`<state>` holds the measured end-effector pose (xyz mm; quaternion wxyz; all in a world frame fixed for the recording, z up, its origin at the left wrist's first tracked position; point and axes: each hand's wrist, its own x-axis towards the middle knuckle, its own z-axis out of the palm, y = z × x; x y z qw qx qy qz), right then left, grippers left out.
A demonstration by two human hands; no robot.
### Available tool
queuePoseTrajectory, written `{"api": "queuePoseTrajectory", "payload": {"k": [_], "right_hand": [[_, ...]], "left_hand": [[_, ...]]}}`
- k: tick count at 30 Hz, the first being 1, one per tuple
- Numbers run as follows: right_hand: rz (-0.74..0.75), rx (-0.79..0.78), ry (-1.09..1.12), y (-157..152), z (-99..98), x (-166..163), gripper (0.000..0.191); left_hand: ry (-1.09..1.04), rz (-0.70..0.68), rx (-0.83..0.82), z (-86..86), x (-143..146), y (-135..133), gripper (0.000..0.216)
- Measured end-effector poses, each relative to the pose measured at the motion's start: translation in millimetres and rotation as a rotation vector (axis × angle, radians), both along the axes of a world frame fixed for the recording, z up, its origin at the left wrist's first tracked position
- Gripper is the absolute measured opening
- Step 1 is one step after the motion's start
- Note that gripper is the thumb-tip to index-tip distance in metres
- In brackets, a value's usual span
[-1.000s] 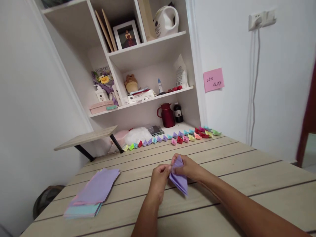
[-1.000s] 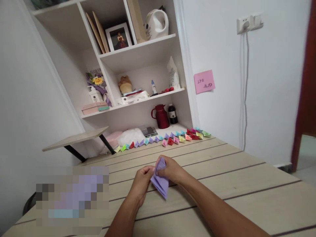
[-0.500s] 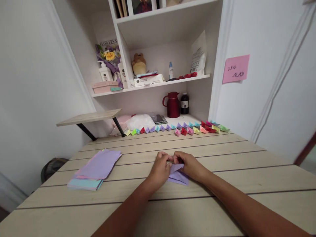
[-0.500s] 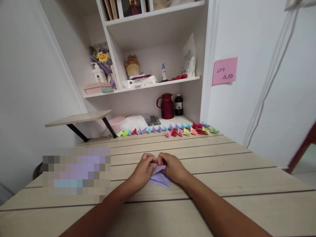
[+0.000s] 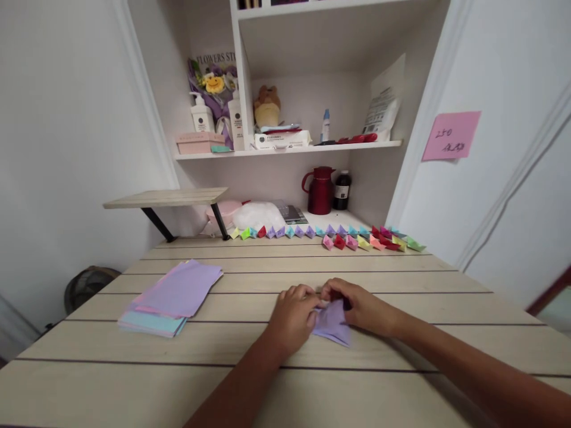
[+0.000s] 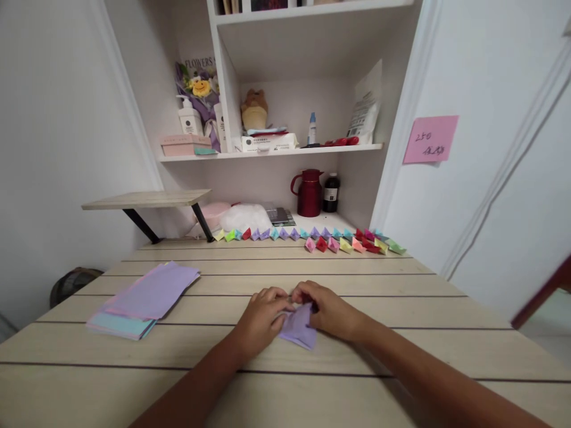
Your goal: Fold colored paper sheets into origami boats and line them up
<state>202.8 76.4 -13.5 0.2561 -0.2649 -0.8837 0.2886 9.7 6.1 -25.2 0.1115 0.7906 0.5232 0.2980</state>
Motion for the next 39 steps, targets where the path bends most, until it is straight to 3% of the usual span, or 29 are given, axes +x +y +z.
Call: {"api": "queuePoseTrajectory", "payload": {"k": [3,5,10,15,21,25,31,34,39], "right_hand": [[0.108,-0.019,-0.062,3,8.2,13,0.052],[0.138,0.024,-0.094,1,11.2,17,0.047],[0.082,0.252,-0.169,-8,8.4,21,0.029],[0.045,0.42,-0.299,-14,9.1,20,0.029],[-0.013,0.536,-0.334,-23,5.4,13,0.027],[-0.001,0.432,-0.238,-22,-1.0,16,0.026],[0.041,0.195,-0.129,-14,1.1,24,0.018],[0.022,0.113,-0.113,-14,2.7,24,0.007],[-0.077,0.028,-0.086,-13,-0.2,22,0.014]], "left_hand": [[0.09,-0.015,0.039,-2.6,0,0,0.031],[0.099,-0.023,0.049,-5.2,0,1,0.033],[0.033,0.006,0.061,-4.1,-2,1,0.032],[-0.045,0.051,0.089,7.6,-13,-2,0.036],[-0.001,-0.018,-0.003,7.3,-23,1,0.018],[0.05,-0.087,-0.011,6.3,-20,2,0.017],[0.033,-0.082,-0.083,8.3,-20,3,0.02],[0.006,-0.071,-0.1,8.9,-21,4,0.018],[0.004,-0.055,-0.119,10.9,-20,5,0.016]]}}
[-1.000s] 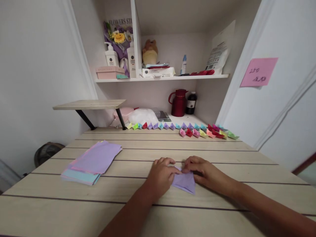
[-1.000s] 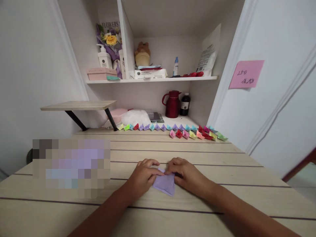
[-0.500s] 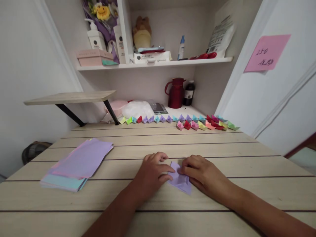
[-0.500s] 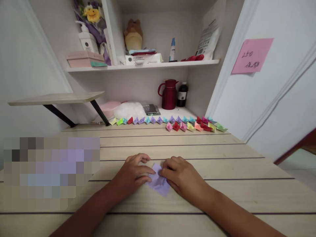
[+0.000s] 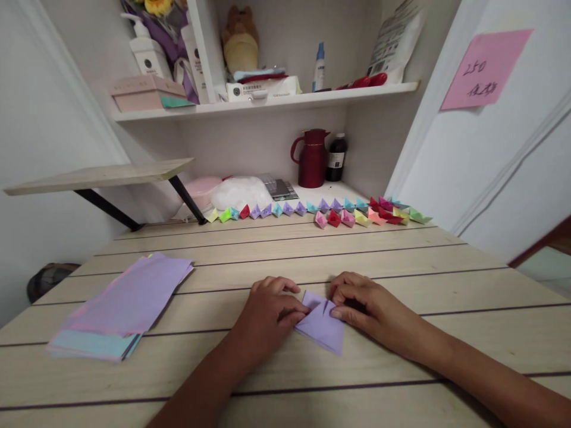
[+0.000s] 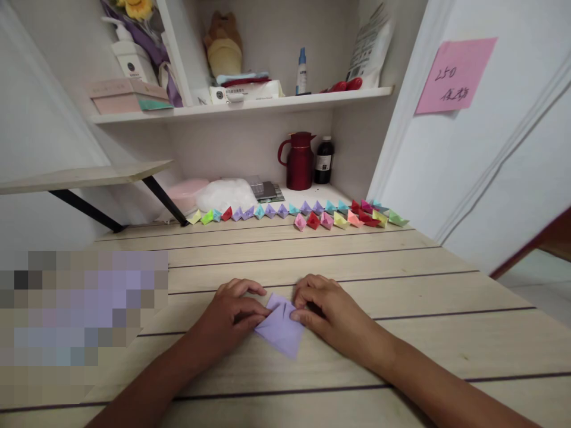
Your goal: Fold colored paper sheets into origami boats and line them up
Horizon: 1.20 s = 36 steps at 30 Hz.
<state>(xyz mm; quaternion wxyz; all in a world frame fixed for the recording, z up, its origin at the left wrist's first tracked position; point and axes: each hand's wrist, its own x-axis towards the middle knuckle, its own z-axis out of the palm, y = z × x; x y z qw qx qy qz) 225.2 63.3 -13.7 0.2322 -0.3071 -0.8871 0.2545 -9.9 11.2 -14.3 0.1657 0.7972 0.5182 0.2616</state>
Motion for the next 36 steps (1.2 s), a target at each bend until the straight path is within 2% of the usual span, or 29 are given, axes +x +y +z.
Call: {"api": "queuePoseTrajectory", "payload": {"k": [6,15,19,23,27,36], "right_hand": [[-0.076,0.024,-0.021,2,-6.3,-2,0.014],[-0.113,0.102,-0.129,3,-5.7,-11,0.018],[-0.128,0.116,-0.135,2,-3.6,-13,0.02],[-0.136,0.121,-0.137,2,-3.0,-14,0.018],[-0.149,0.114,-0.13,2,-2.4,-14,0.021],[-0.245,0.169,-0.183,-1,0.8,-16,0.017]], "left_hand": [[-0.028,0.014,-0.018,2.8,2,0,0.017],[-0.094,0.045,0.055,0.6,2,-3,0.046],[-0.084,-0.008,0.148,6.7,3,-7,0.041],[0.09,-0.128,0.279,13.4,6,-11,0.041],[0.237,-0.218,0.337,12.0,8,-11,0.023],[0.26,-0.19,0.267,6.4,11,-13,0.03]]}}
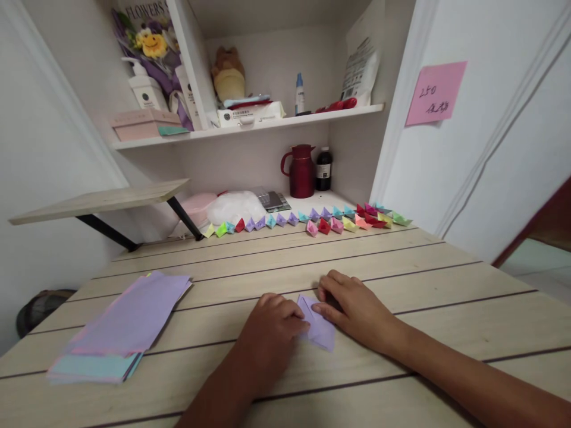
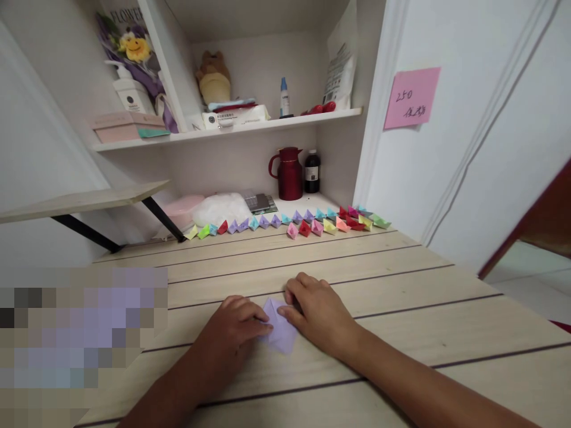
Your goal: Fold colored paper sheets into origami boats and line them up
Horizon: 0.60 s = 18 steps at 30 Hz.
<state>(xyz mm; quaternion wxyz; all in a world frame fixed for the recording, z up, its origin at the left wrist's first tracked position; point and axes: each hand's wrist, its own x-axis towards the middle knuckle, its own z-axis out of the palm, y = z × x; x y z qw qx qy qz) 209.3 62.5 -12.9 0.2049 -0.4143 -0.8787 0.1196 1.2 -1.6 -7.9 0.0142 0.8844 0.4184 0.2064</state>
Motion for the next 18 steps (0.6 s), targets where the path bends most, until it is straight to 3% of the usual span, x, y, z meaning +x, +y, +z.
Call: {"api": "queuePoseTrajectory", "payload": {"k": [5,8,15,18], "right_hand": [[-0.004,0.019,-0.005,0,-1.9,-2,0.011],[0.004,-0.017,0.04,3,-2.5,0,0.01],[0.094,-0.296,0.403,14,4.9,22,0.022],[0.128,-0.374,0.405,12,5.9,25,0.03]], "left_hand": [[0.102,0.096,-0.007,-1.4,5,-2,0.042],[0.2,0.083,0.022,-2.8,7,-1,0.039],[0.184,0.082,0.065,-9.3,6,2,0.034],[0.115,0.104,0.008,-7.8,5,1,0.037]]}}
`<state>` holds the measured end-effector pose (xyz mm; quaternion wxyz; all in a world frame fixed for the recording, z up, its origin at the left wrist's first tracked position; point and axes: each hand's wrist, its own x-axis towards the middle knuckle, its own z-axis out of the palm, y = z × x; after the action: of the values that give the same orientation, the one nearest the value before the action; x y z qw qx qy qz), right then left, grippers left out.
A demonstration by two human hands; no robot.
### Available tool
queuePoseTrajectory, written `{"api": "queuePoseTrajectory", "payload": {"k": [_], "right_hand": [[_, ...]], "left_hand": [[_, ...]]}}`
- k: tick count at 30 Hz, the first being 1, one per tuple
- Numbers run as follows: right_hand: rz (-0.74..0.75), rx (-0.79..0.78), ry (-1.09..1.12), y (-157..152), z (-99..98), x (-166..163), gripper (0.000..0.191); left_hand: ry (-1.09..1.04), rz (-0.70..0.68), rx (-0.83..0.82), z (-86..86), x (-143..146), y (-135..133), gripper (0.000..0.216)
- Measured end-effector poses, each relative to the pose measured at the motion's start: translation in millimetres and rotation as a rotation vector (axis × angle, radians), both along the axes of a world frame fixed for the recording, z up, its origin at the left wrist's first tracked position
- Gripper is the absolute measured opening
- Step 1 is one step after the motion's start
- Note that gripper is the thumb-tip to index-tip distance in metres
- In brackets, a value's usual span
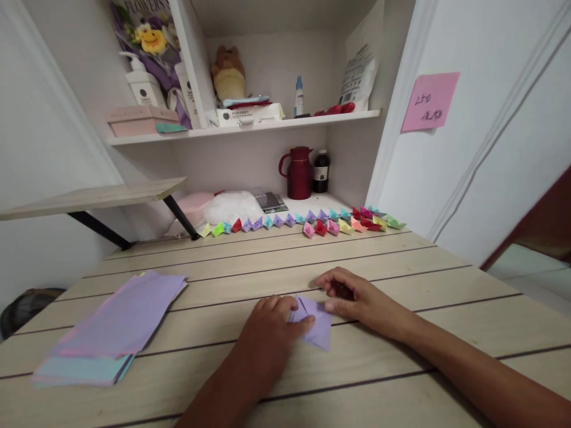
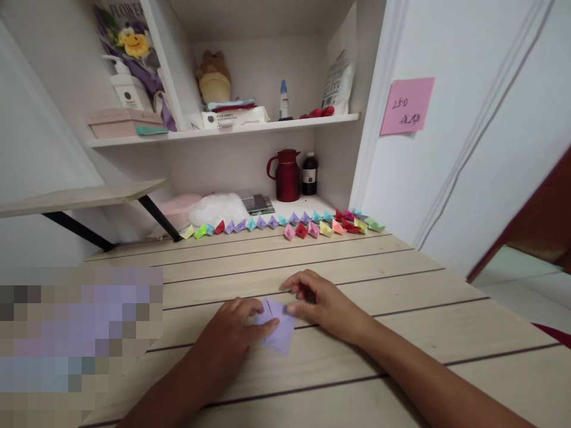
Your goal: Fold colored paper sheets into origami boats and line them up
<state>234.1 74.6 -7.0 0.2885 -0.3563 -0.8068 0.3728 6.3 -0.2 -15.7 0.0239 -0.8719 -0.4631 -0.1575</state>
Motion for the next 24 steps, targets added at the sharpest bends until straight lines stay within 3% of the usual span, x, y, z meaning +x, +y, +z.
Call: {"api": "queuePoseTrajectory", "payload": {"k": [2,8,17,24], "right_hand": [[0.035,0.047,-0.063,-3,-0.1,-2,0.036],[0.051,0.134,-0.18,-6,0.2,-8,0.024],[0.082,0.156,-0.169,-4,-6.0,-8,0.01],[0.057,0.152,-0.184,-2,-6.7,-12,0.017]], "left_hand": [[-0.09,0.027,-0.068,3.5,0,-2,0.043],[-0.431,0.152,-0.304,12.5,1,-10,0.042],[-0.562,0.246,-0.352,7.2,3,-7,0.044],[-0.509,0.223,-0.358,7.2,3,-3,0.019]]}}
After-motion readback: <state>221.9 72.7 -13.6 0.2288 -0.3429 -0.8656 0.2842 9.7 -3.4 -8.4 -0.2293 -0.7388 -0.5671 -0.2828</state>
